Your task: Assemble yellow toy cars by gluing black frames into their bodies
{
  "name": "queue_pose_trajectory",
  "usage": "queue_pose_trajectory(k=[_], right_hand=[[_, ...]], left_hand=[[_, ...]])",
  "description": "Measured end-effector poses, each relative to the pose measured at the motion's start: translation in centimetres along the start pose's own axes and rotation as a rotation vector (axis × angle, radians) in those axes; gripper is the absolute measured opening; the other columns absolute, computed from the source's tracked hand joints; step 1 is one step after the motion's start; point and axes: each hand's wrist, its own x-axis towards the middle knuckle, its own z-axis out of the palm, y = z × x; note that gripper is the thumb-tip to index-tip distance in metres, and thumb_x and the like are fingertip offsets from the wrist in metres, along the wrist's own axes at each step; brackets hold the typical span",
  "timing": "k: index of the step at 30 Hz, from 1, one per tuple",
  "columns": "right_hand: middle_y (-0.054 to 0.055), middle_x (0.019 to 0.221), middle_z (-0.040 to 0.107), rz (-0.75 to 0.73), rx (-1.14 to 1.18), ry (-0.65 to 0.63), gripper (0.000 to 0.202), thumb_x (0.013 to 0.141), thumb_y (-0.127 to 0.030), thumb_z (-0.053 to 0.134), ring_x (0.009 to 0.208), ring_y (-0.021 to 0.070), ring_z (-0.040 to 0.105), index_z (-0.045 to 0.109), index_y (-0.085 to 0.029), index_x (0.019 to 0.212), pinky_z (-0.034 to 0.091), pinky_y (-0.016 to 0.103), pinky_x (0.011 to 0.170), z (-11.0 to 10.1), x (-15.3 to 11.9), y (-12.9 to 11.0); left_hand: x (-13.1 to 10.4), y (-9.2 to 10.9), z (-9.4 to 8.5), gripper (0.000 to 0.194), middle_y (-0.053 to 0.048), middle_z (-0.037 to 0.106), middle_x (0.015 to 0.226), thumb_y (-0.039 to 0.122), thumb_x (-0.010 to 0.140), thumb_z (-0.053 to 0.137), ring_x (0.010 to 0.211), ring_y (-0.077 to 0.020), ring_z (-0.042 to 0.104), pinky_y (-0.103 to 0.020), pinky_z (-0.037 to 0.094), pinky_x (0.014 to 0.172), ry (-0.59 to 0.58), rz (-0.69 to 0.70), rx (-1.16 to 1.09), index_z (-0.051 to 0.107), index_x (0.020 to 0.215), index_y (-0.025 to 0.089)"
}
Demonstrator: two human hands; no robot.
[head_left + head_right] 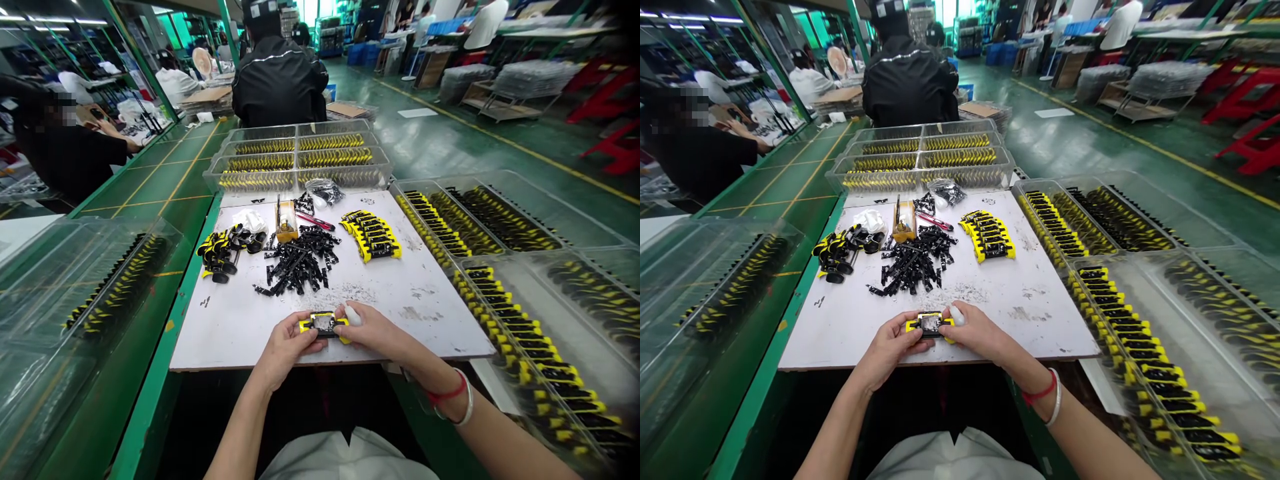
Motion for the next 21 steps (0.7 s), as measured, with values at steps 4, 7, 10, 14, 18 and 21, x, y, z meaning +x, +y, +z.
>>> queue_pose_trajectory(k=[4,7,10,14,18,21], right_hand=[[-0.007,0.058,0.054,0.005,-0.012,-0.005,0.022,0.072,-0.029,0.06,0.05,0.0101,0.047,0.052,-0.019,0.089,0.036,0.021,0.048,-0.1,0.1,0.1],[-0.007,0.059,0.054,-0.017,-0.022,-0.013,0.021,0.073,-0.03,0.059,0.052,0.0105,0.047,0.051,-0.019,0.09,0.037,0.021,0.05,-0.2,-0.1,0.1],[-0.007,0.057,0.051,-0.048,-0.036,-0.035,0.021,0.075,-0.031,0.058,0.051,0.0108,0.046,0.051,-0.02,0.092,0.037,0.022,0.05,-0.2,-0.3,0.1],[-0.007,0.058,0.052,-0.075,-0.074,0.005,0.021,0.073,-0.028,0.059,0.051,0.0111,0.046,0.052,-0.02,0.091,0.036,0.022,0.051,-0.1,-0.4,0.0],[-0.007,0.058,0.052,-0.089,-0.089,0.082,0.018,0.07,-0.024,0.06,0.051,0.0112,0.047,0.053,-0.02,0.085,0.037,0.023,0.052,0.0,-0.4,-0.3],[-0.006,0.057,0.053,-0.068,-0.021,0.091,0.017,0.069,-0.023,0.061,0.05,0.011,0.047,0.052,-0.02,0.084,0.037,0.023,0.051,0.0,-0.4,-0.5]], left_hand=[[0.0,0.0,0.1,0.045,-0.01,0.07,0.103,0.025,0.077,0.071,0.084,-0.0184,0.07,-0.027,0.055,0.083,0.008,0.001,0.002,0.052,0.116,0.013],[0.0,-0.1,0.2,0.047,-0.009,0.071,0.095,0.025,0.075,0.073,0.08,-0.0173,0.071,-0.027,0.055,0.08,0.037,0.018,-0.011,0.052,0.115,0.013],[-0.1,-0.1,0.6,0.049,-0.008,0.071,0.089,0.025,0.074,0.073,0.077,-0.0163,0.07,-0.027,0.055,0.078,0.06,0.036,-0.009,0.052,0.116,0.011],[-0.1,0.0,1.1,0.052,-0.008,0.07,0.085,0.028,0.073,0.074,0.072,-0.0155,0.069,-0.028,0.056,0.075,0.101,0.042,0.042,0.051,0.117,0.009],[-0.1,-0.3,1.4,0.062,-0.008,0.069,0.084,0.033,0.074,0.073,0.073,-0.0169,0.068,-0.032,0.055,0.077,0.098,0.062,0.102,0.047,0.125,0.009],[-0.4,-0.4,1.3,0.064,-0.007,0.068,0.087,0.036,0.081,0.065,0.077,-0.0174,0.067,-0.035,0.053,0.083,0.084,0.127,0.164,0.038,0.133,0.011]])
